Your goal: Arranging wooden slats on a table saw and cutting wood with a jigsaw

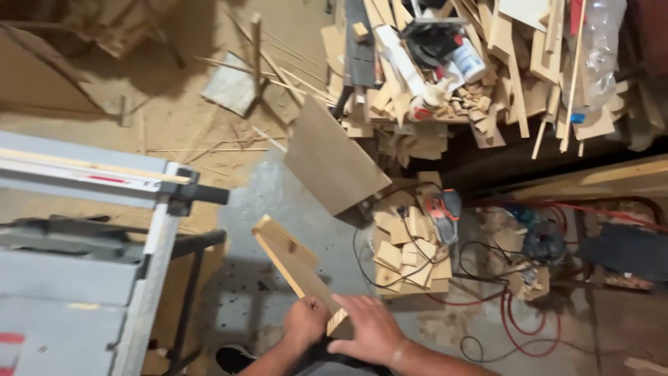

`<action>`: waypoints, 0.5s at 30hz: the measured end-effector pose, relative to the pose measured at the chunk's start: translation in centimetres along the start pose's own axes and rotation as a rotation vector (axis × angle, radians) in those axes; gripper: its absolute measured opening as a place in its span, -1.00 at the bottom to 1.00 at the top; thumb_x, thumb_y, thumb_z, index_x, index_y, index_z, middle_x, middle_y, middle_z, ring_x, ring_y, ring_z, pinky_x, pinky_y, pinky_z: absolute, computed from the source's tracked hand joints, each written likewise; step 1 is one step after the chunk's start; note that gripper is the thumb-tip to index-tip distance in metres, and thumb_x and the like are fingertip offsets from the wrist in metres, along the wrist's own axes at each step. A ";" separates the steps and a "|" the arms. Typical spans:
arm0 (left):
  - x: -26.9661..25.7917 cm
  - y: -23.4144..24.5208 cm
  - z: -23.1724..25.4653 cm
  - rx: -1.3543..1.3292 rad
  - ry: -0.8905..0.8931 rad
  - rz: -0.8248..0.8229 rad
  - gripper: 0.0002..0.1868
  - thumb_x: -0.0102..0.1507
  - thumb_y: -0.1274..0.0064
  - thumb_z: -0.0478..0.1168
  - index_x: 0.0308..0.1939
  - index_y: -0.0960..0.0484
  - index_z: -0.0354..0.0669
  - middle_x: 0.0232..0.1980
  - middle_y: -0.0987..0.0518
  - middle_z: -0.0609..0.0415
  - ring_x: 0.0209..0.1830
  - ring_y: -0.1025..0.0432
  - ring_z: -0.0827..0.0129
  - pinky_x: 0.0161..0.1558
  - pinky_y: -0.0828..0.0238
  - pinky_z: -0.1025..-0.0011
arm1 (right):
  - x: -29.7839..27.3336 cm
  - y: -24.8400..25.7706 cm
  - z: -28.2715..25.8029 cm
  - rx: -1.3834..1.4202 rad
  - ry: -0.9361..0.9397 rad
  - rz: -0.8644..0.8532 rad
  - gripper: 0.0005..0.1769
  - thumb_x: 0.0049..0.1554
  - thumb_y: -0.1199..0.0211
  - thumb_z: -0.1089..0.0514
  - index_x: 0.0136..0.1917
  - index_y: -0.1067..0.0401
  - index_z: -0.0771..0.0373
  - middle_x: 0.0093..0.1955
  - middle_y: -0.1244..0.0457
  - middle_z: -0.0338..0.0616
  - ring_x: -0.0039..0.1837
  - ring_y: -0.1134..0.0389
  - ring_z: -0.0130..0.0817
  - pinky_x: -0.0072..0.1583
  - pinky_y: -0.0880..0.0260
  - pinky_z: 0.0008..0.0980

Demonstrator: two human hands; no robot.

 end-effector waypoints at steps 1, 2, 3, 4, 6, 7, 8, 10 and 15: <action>3.0 -1.4 -0.8 0.095 -0.033 0.094 -0.73 0.19 0.11 0.08 -0.52 -0.61 0.22 -0.32 -0.72 0.10 -0.27 -0.56 0.18 -0.19 -0.38 0.17 | 1.7 -0.5 -0.5 -0.173 0.020 -0.003 0.11 -0.15 -0.51 -0.48 0.48 -0.28 0.10 0.30 -0.29 0.00 0.27 -0.25 0.06 0.25 -0.14 0.04; 4.1 -1.5 -0.2 0.098 -0.034 0.081 -0.73 0.19 0.11 0.08 -0.52 -0.61 0.22 -0.32 -0.72 0.10 -0.27 -0.56 0.18 -0.19 -0.38 0.17 | 3.2 -1.3 -0.1 -0.173 0.007 -0.007 0.11 -0.15 -0.51 -0.48 0.48 -0.28 0.10 0.30 -0.29 0.00 0.27 -0.25 0.06 0.25 -0.14 0.04; 5.3 -1.3 0.2 0.104 -0.009 0.088 -0.71 0.18 0.11 0.09 -0.52 -0.60 0.17 -0.29 -0.71 0.03 -0.23 -0.54 0.07 -0.16 -0.39 0.15 | 4.6 -2.7 0.7 -0.250 -0.057 -0.080 0.02 -0.17 -0.54 -0.41 0.38 -0.27 0.08 0.22 -0.25 -0.02 0.17 -0.28 0.08 0.15 -0.22 0.08; 6.7 -0.9 0.7 0.109 0.012 0.102 -0.70 0.18 0.11 0.10 -0.52 -0.59 0.13 -0.26 -0.70 -0.04 -0.20 -0.53 -0.03 -0.12 -0.40 0.13 | 6.4 -4.0 1.6 -0.330 -0.116 -0.148 -0.07 -0.19 -0.57 -0.35 0.28 -0.26 0.07 0.14 -0.21 -0.03 0.07 -0.31 0.10 0.06 -0.30 0.11; 9.6 -0.3 1.8 0.087 -0.016 0.112 -0.66 0.21 0.16 0.08 -0.49 -0.54 0.03 -0.24 -0.69 -0.11 -0.18 -0.51 -0.09 -0.10 -0.39 0.10 | 10.4 -6.7 5.1 -0.360 -0.155 -0.111 -0.40 -0.08 -0.41 -0.18 0.12 -0.33 0.10 0.17 -0.16 0.06 -0.05 -0.32 0.14 -0.07 -0.33 0.16; 11.0 0.1 2.1 0.064 -0.040 0.129 -0.63 0.24 0.22 0.07 -0.46 -0.50 -0.08 -0.23 -0.67 -0.18 -0.15 -0.50 -0.16 -0.08 -0.38 0.06 | 12.4 -8.0 6.8 -0.389 -0.185 -0.074 -0.73 0.03 -0.25 -0.01 -0.04 -0.39 0.14 0.20 -0.11 0.14 -0.17 -0.32 0.17 -0.20 -0.37 0.21; 13.3 0.3 2.1 0.071 -0.034 0.123 -0.63 0.24 0.22 0.07 -0.46 -0.50 -0.08 -0.23 -0.67 -0.18 -0.15 -0.50 -0.16 -0.08 -0.38 0.06 | 14.4 -9.1 7.9 -0.380 -0.191 -0.080 -0.73 0.03 -0.25 -0.01 -0.04 -0.39 0.14 0.20 -0.11 0.14 -0.17 -0.32 0.17 -0.20 -0.37 0.21; 18.1 1.8 2.1 0.152 -0.031 0.205 -0.63 0.22 0.22 0.05 -0.36 -0.64 -0.02 -0.13 -0.67 -0.24 -0.02 -0.51 -0.27 -0.02 -0.40 -0.03 | 18.8 -11.1 10.1 -0.314 -0.232 -0.057 -0.81 0.05 -0.18 0.08 -0.04 -0.48 0.07 0.05 -0.16 0.08 -0.19 -0.35 0.18 -0.19 -0.43 0.23; 14.8 7.5 5.2 -0.010 -0.078 0.089 -0.42 0.37 0.16 0.07 0.47 -0.35 0.09 0.31 -0.58 -0.15 0.34 -0.45 -0.04 0.37 -0.37 0.01 | 28.6 -12.2 14.2 -0.156 -0.299 -0.073 -0.59 0.12 -0.30 -0.06 0.16 -0.42 0.15 0.10 -0.27 0.04 0.05 -0.46 0.23 0.12 -0.55 0.06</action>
Point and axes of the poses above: each hand's wrist, its own x-axis towards the middle knuckle, its own y-axis out of the back of the hand, z = x × y, the point moved 8 cm from there along x, towards the middle knuckle
